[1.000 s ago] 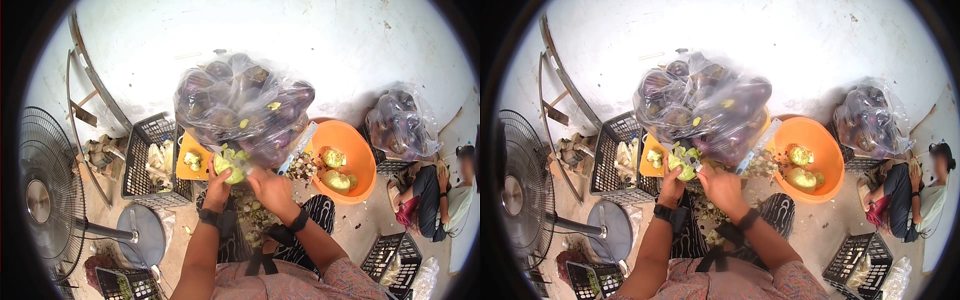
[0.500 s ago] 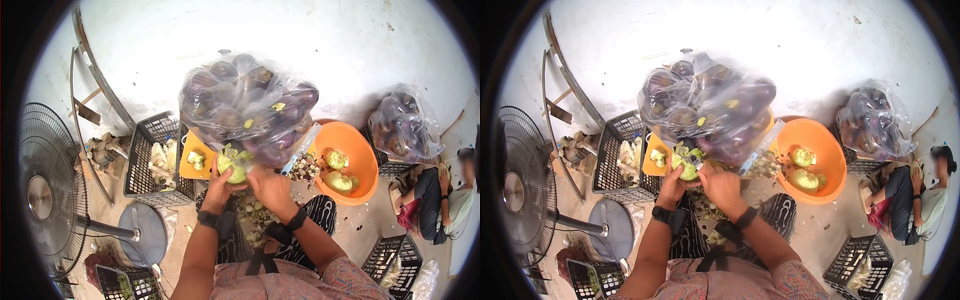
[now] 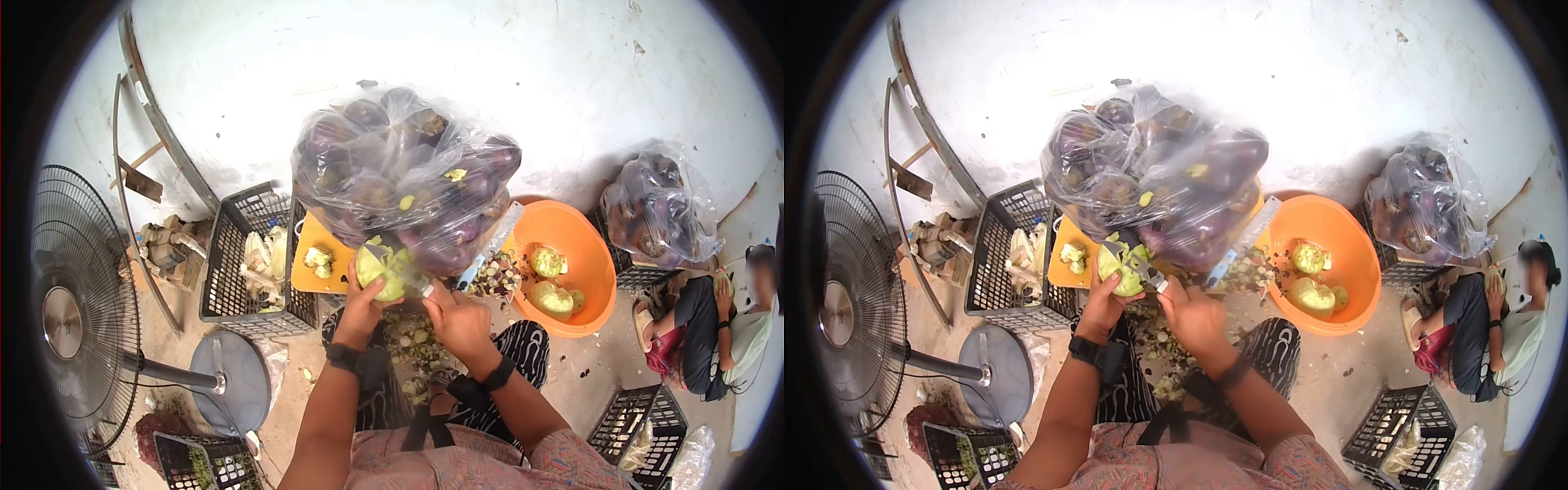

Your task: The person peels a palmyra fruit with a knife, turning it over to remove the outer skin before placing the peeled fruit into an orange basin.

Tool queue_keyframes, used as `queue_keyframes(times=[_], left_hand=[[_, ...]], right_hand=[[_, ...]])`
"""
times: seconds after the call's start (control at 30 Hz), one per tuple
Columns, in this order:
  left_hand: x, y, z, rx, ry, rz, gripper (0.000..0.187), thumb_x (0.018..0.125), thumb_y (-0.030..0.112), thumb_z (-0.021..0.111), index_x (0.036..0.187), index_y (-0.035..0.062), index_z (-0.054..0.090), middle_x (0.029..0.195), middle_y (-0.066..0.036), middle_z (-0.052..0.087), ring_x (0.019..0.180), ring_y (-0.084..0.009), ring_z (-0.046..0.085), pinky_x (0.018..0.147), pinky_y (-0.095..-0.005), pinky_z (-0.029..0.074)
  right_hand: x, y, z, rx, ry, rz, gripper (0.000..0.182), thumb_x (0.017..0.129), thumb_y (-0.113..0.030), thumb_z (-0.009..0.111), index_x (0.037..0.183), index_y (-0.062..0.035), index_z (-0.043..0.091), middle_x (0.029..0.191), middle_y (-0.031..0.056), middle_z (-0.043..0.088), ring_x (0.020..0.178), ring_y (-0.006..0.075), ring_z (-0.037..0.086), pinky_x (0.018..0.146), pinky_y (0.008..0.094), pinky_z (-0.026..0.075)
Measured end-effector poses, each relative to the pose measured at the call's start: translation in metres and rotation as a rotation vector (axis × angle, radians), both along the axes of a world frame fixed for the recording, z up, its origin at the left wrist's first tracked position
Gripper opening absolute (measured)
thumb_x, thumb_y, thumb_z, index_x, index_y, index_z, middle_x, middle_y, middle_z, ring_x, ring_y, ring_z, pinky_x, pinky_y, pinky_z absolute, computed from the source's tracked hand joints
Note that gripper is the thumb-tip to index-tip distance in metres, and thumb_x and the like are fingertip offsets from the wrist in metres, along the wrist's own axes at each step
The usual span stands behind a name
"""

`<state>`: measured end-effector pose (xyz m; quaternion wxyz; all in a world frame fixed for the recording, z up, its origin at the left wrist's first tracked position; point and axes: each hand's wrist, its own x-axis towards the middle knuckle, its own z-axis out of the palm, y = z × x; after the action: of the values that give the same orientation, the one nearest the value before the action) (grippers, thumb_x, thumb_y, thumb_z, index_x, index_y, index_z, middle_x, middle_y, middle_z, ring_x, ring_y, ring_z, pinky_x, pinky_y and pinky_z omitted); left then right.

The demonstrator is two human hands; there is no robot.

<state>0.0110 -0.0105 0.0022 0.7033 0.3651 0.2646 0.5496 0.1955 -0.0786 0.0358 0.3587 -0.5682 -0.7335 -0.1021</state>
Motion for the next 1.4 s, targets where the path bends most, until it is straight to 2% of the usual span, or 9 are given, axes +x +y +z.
queue_keyframes(times=[0.23, 0.3, 0.53, 0.6, 0.93, 1.1, 1.23, 1.33, 1.4], left_hand=[[0.000, 0.001, 0.000, -0.034, -0.038, 0.007, 0.068, 0.090, 0.025, 0.063, 0.145, 0.0230, 0.025, 0.134, -0.011, 0.049, 0.115, -0.0290, 0.059, 0.077, -0.0449, 0.060], [-0.001, 0.002, -0.001, -0.060, -0.101, -0.002, 0.075, 0.090, 0.015, 0.063, 0.149, 0.0233, 0.019, 0.137, -0.013, 0.046, 0.116, -0.0324, 0.057, 0.076, -0.0463, 0.060], [0.000, 0.003, -0.004, -0.043, -0.112, 0.003, 0.071, 0.089, 0.015, 0.062, 0.146, 0.0221, 0.021, 0.138, -0.013, 0.044, 0.116, -0.0318, 0.057, 0.076, -0.0462, 0.060], [0.001, 0.001, -0.003, -0.025, -0.073, 0.028, 0.065, 0.089, 0.024, 0.064, 0.143, 0.0229, 0.028, 0.135, -0.010, 0.049, 0.117, -0.0291, 0.058, 0.078, -0.0454, 0.060], [-0.001, -0.001, 0.000, -0.029, -0.115, -0.013, 0.063, 0.090, 0.025, 0.062, 0.143, 0.0225, 0.029, 0.136, -0.010, 0.048, 0.121, -0.0303, 0.054, 0.085, -0.0500, 0.056], [0.006, 0.000, -0.008, -0.020, -0.046, 0.090, 0.052, 0.094, 0.031, 0.057, 0.138, 0.0240, 0.029, 0.136, -0.010, 0.048, 0.119, -0.0295, 0.055, 0.082, -0.0480, 0.058], [0.007, -0.001, -0.004, -0.072, -0.077, 0.134, 0.061, 0.094, 0.021, 0.058, 0.141, 0.0207, 0.019, 0.136, -0.013, 0.044, 0.117, -0.0308, 0.056, 0.079, -0.0484, 0.058], [0.006, -0.002, -0.002, -0.058, -0.092, 0.106, 0.057, 0.094, 0.023, 0.057, 0.139, 0.0203, 0.021, 0.135, -0.013, 0.045, 0.117, -0.0312, 0.057, 0.079, -0.0484, 0.058], [0.006, -0.001, -0.003, -0.040, -0.051, 0.106, 0.047, 0.095, 0.033, 0.056, 0.134, 0.0233, 0.032, 0.131, -0.009, 0.051, 0.116, -0.0287, 0.057, 0.078, -0.0474, 0.060]], right_hand=[[-0.007, 0.006, 0.008, -0.061, 0.000, -0.006, 0.036, 0.086, -0.032, 0.069, 0.111, -0.0066, 0.066, 0.067, 0.0091, 0.059, 0.051, 0.0279, 0.060, 0.046, 0.0384, 0.047], [-0.008, 0.008, 0.011, -0.065, -0.001, -0.004, 0.035, 0.087, -0.032, 0.068, 0.111, -0.0067, 0.066, 0.068, 0.0095, 0.060, 0.051, 0.0283, 0.060, 0.046, 0.0389, 0.047], [-0.014, 0.016, 0.021, -0.086, 0.039, 0.028, 0.032, 0.087, -0.031, 0.067, 0.108, -0.0066, 0.065, 0.071, 0.0121, 0.063, 0.054, 0.0306, 0.062, 0.048, 0.0405, 0.048], [-0.015, 0.015, 0.023, -0.080, 0.058, 0.037, 0.031, 0.087, -0.031, 0.067, 0.106, -0.0066, 0.065, 0.071, 0.0124, 0.063, 0.054, 0.0309, 0.062, 0.048, 0.0408, 0.048], [-0.006, 0.003, 0.008, -0.086, 0.076, 0.023, 0.028, 0.086, -0.031, 0.068, 0.102, -0.0078, 0.065, 0.064, 0.0099, 0.060, 0.052, 0.0292, 0.061, 0.047, 0.0405, 0.047], [-0.007, 0.003, 0.013, -0.079, 0.069, 0.025, 0.026, 0.085, -0.029, 0.069, 0.100, -0.0082, 0.065, 0.064, 0.0092, 0.060, 0.052, 0.0286, 0.061, 0.046, 0.0398, 0.047], [-0.007, 0.002, 0.011, -0.088, 0.065, 0.017, 0.025, 0.085, -0.029, 0.069, 0.099, -0.0085, 0.065, 0.064, 0.0091, 0.061, 0.052, 0.0287, 0.061, 0.046, 0.0400, 0.047], [-0.005, 0.000, 0.008, -0.099, 0.089, 0.023, 0.025, 0.086, -0.029, 0.069, 0.098, -0.0084, 0.065, 0.064, 0.0092, 0.061, 0.052, 0.0292, 0.061, 0.047, 0.0406, 0.047], [-0.005, 0.000, 0.008, -0.102, 0.094, 0.027, 0.025, 0.086, -0.029, 0.068, 0.099, -0.0083, 0.065, 0.064, 0.0094, 0.061, 0.052, 0.0296, 0.061, 0.047, 0.0410, 0.047]])
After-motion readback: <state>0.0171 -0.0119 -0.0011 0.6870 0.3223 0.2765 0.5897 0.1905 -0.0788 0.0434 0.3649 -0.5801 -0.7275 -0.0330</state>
